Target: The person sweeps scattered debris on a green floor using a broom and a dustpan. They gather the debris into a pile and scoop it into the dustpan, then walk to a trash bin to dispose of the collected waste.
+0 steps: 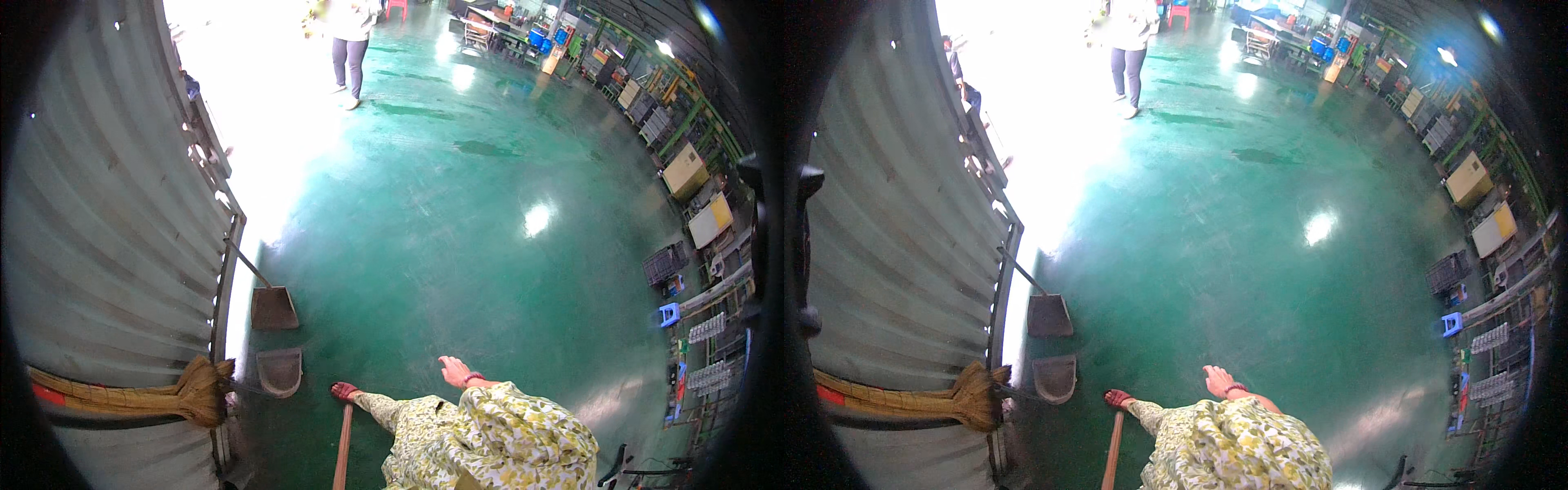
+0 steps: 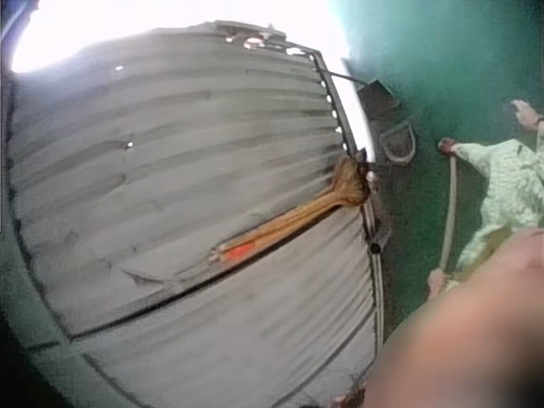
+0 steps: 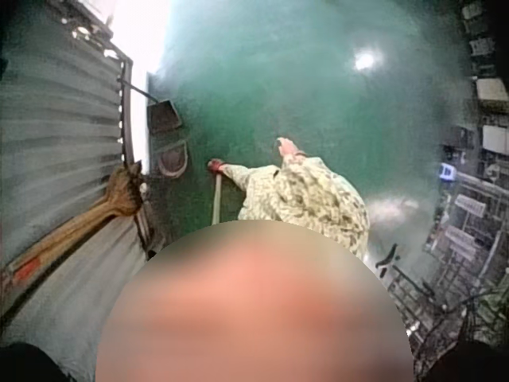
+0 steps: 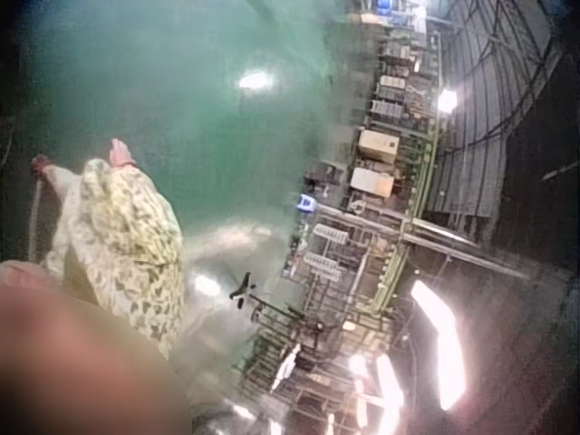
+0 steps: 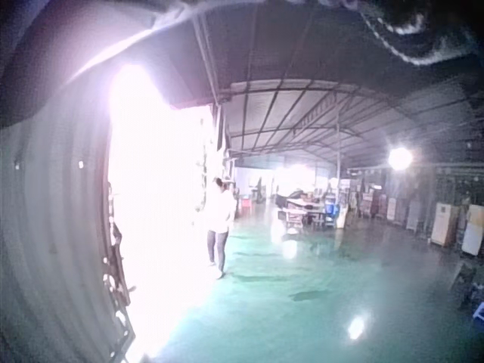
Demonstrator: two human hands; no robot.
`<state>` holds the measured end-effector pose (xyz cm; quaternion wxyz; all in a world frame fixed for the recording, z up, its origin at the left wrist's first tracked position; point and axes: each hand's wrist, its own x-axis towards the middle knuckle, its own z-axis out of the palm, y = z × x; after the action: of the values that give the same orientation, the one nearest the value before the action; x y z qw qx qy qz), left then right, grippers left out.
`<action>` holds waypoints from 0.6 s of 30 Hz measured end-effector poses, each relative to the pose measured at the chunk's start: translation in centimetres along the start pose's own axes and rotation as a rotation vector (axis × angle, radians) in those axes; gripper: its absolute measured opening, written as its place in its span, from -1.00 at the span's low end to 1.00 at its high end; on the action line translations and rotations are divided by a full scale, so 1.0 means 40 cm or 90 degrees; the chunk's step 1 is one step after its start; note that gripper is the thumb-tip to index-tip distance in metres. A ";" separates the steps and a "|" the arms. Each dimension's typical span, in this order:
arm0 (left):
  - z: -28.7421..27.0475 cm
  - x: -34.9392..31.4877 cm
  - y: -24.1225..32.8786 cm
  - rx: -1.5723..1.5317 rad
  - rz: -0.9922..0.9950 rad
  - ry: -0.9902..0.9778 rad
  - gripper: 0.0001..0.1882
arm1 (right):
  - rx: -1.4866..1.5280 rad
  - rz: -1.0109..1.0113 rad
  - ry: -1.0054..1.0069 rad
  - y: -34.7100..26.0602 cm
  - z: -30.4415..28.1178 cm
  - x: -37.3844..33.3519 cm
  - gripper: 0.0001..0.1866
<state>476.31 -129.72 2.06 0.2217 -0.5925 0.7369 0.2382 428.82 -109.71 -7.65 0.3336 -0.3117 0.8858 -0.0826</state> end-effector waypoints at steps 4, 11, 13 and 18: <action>0.172 -0.166 -0.058 0.068 0.086 -0.064 -0.82 | -0.039 -0.240 0.122 -0.056 -0.099 -0.080 -0.39; -0.083 0.087 0.447 0.123 0.434 0.114 -0.83 | -0.300 -0.283 0.274 -0.137 -0.330 0.007 -0.25; -0.174 0.114 0.606 0.136 0.529 0.156 -0.87 | -0.363 -0.220 0.308 -0.072 -0.395 0.061 -0.25; -0.309 0.209 0.907 0.174 0.725 0.194 -0.87 | -0.298 -0.145 0.305 0.071 -0.599 0.092 -0.35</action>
<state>438.58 -137.02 9.93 0.0256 -0.0983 0.9856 0.1350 409.86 -111.16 7.65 0.0241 -0.4486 0.8933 0.0153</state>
